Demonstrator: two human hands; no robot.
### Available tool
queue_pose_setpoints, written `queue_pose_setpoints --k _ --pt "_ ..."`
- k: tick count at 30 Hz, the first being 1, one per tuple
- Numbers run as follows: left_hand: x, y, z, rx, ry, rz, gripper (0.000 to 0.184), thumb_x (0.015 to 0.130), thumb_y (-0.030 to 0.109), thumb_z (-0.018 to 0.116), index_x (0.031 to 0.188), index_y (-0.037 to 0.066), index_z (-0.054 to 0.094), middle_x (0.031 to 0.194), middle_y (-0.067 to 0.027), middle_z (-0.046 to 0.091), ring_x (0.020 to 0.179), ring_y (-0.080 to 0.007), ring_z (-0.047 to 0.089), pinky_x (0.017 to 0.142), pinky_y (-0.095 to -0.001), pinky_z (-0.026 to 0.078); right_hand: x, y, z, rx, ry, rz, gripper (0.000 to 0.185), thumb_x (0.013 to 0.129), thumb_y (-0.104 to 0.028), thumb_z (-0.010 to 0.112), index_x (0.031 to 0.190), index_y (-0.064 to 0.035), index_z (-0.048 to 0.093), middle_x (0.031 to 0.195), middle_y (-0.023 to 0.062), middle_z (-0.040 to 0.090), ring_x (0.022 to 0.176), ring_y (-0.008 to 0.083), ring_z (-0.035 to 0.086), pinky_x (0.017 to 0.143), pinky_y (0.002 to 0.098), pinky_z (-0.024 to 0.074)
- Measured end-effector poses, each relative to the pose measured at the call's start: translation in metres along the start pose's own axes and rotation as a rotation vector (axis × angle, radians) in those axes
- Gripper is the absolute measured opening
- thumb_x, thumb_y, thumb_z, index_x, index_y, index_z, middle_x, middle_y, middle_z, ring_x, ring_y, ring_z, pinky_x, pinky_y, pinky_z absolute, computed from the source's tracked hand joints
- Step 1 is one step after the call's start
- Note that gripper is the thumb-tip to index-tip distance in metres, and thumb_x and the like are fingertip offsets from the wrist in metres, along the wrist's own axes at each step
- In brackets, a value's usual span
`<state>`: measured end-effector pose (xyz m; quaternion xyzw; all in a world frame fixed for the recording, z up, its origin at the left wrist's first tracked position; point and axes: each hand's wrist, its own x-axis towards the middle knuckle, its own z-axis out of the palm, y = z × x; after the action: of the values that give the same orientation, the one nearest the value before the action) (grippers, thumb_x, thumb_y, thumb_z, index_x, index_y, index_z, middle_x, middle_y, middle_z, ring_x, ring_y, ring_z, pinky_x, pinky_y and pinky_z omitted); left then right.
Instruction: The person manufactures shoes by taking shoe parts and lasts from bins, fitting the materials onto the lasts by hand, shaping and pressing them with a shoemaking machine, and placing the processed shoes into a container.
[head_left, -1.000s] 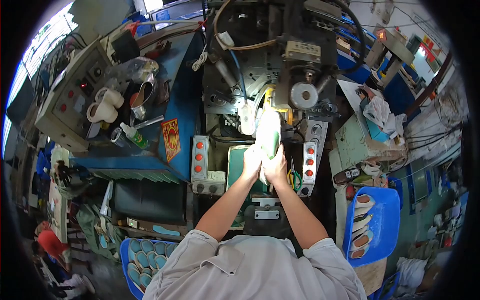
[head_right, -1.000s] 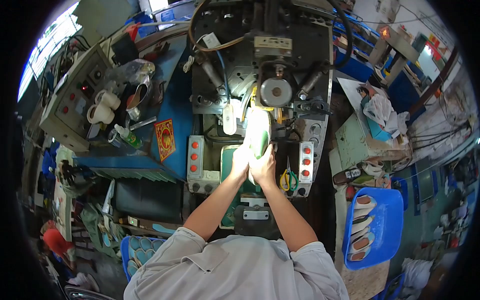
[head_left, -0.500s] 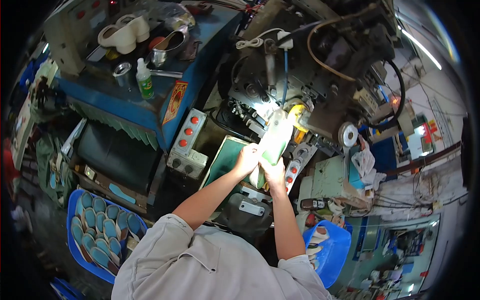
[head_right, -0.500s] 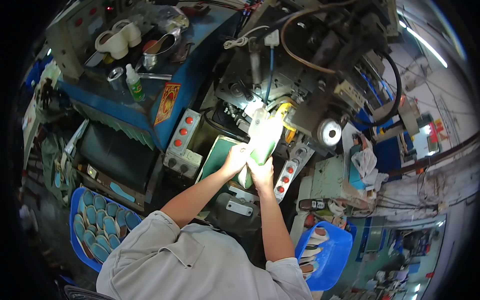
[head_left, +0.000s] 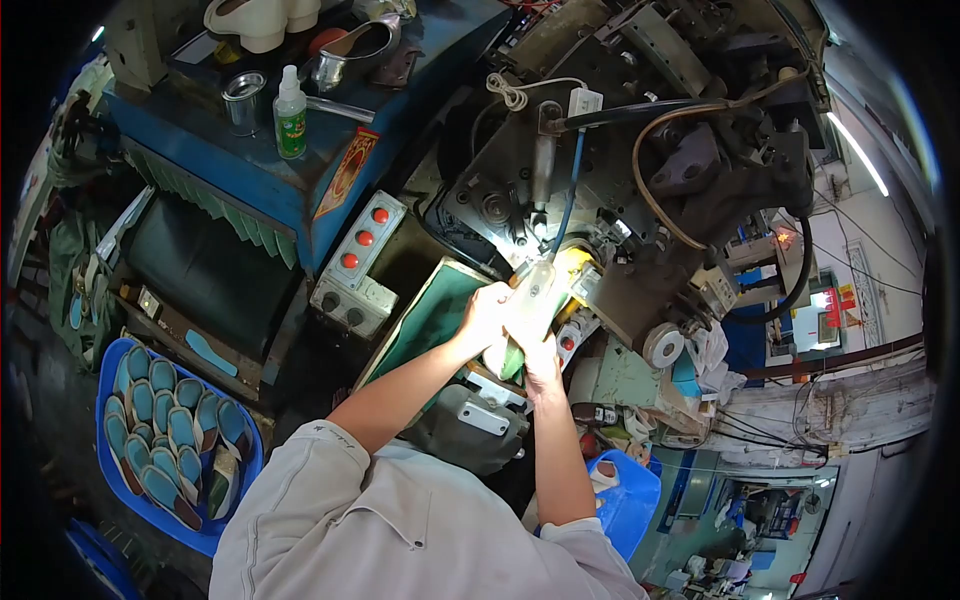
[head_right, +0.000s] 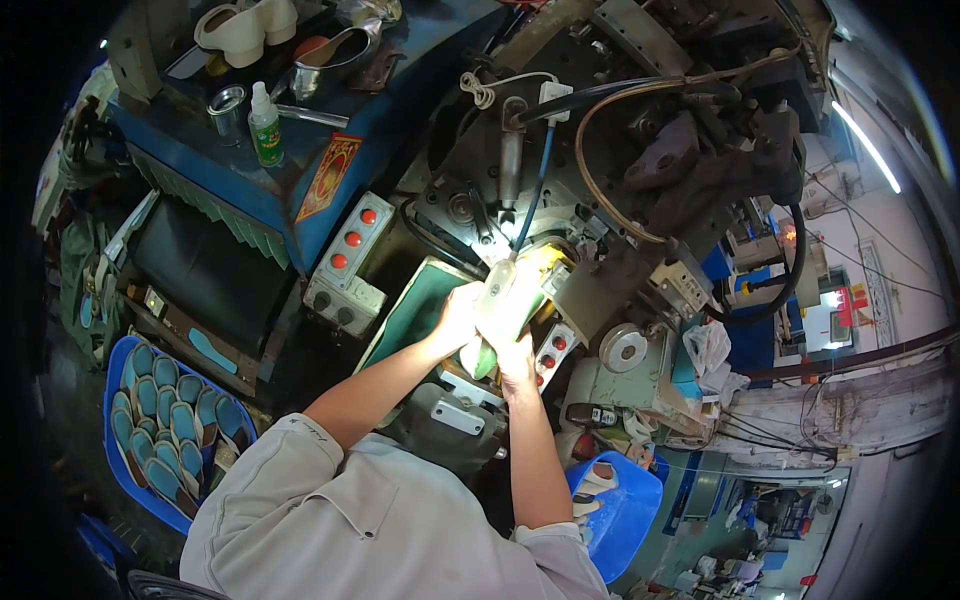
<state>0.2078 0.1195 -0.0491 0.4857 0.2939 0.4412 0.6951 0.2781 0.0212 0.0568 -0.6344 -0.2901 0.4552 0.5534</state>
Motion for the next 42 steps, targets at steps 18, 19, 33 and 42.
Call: queue_pose_setpoints --k 18,19,33,42 --pt "-0.09 0.019 -0.078 0.118 0.159 -0.267 0.048 0.111 0.045 0.053 0.115 -0.001 0.069 0.102 -0.008 0.073 0.087 -0.0159 0.067 0.08 -0.0313 0.056 0.017 0.031 -0.032 0.059 -0.114 -0.009 0.05 0.095 -0.012 0.077 0.139 0.0006 0.06 0.126 0.0058 0.068 0.115 0.0177 0.065 0.101 0.0352 0.0519" --pt "-0.112 0.011 -0.092 0.096 0.219 -0.254 0.049 0.111 0.045 0.052 0.115 -0.001 0.069 0.102 -0.008 0.072 0.086 -0.016 0.067 0.08 -0.0317 0.055 0.016 0.03 -0.031 0.045 -0.12 -0.009 0.051 0.095 -0.011 0.077 0.14 0.0007 0.059 0.126 0.006 0.068 0.116 0.018 0.065 0.103 0.0358 0.0513" --pt "-0.29 -0.015 -0.124 0.021 0.631 -0.389 0.03 0.112 0.031 0.057 0.116 0.004 0.07 0.102 -0.0073 0.075 0.085 -0.0111 0.069 0.076 -0.0249 0.056 -0.001 0.003 -0.016 0.149 -0.151 -0.143 0.047 0.084 -0.018 0.087 0.123 -0.001 0.067 0.109 0.0075 0.074 0.096 0.0179 0.071 0.086 0.0342 0.0578" --pt "-0.292 0.018 -0.125 0.058 0.609 -0.357 0.026 0.11 0.026 0.061 0.118 0.003 0.069 0.105 -0.0071 0.074 0.087 -0.0106 0.069 0.081 -0.0254 0.057 0.016 0.014 -0.031 -0.082 -0.207 -0.281 0.042 0.086 -0.022 0.087 0.118 0.0004 0.071 0.1 0.0062 0.074 0.088 0.0151 0.067 0.081 0.0352 0.0568"
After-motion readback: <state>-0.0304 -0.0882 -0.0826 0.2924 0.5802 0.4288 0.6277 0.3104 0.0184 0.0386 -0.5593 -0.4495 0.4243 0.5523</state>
